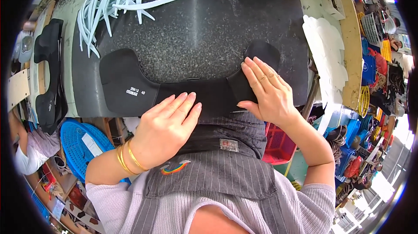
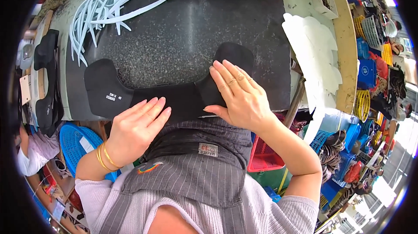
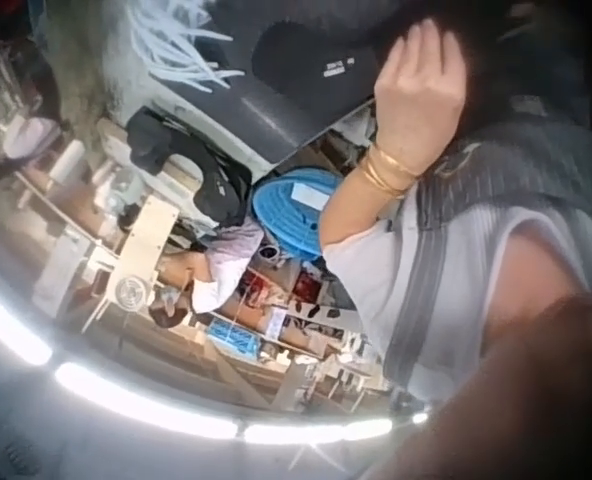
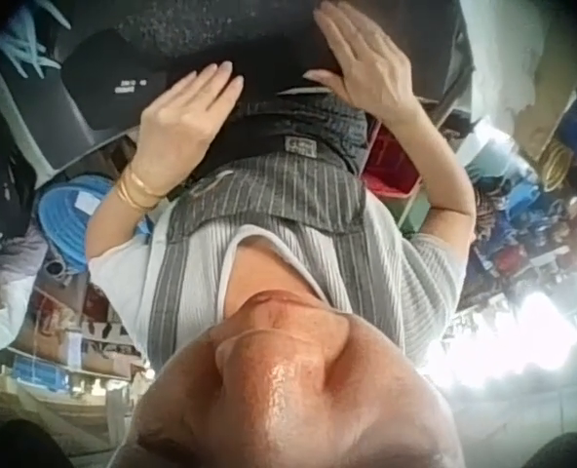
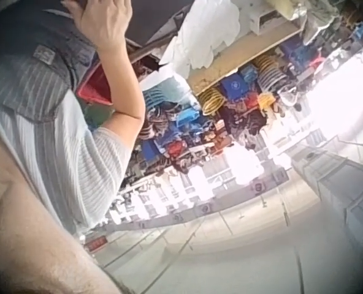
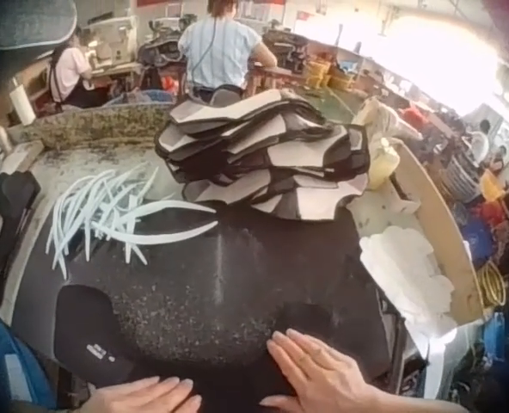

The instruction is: Manually attaching white reinforcement strips to black shoe upper components on a factory assembly line.

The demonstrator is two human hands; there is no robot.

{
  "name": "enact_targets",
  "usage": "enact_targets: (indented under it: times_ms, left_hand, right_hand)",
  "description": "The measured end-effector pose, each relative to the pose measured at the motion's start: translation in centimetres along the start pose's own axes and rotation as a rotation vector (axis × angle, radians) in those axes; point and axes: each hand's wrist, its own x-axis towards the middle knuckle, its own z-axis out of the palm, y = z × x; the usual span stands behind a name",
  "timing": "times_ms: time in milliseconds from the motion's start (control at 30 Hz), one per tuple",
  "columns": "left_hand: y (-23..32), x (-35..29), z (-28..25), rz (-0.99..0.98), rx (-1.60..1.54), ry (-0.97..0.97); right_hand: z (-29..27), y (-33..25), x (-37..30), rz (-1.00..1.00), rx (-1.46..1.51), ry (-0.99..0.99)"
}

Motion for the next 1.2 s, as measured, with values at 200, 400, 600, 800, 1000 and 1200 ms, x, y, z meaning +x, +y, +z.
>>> enact_targets:
  times_ms: [200, 400, 600, 800, 1000, 1200]
  left_hand:
    - [0.5, -1.8, 0.3, -0.044, 0.01, 0.098]
    - [-0.2, -2.9, 2.8, -0.07, -0.208, 0.241]
    - [-2.2, -6.0, 3.2, -0.205, 0.057, 0.366]
    - [-2.9, -6.7, 3.3, -0.204, -0.043, 0.36]
    - [-4.6, -6.9, 1.1, -0.358, -0.056, 0.333]
    - [-8.8, -5.5, -1.4, -0.451, -0.253, 0.336]
  right_hand:
    - [-0.1, -1.5, 0.4, 0.125, -0.16, -0.003]
    - [0.8, -8.0, 1.8, -0.23, 0.199, -0.063]
    - [0.5, -8.2, 3.8, -0.271, 0.032, 0.017]
    - [-0.6, -9.4, 8.0, -0.183, 0.299, -0.125]
    - [2.0, -11.4, 7.4, -0.283, 0.179, -0.029]
    - [3.0, -14.1, 9.2, -0.145, 0.043, -0.104]
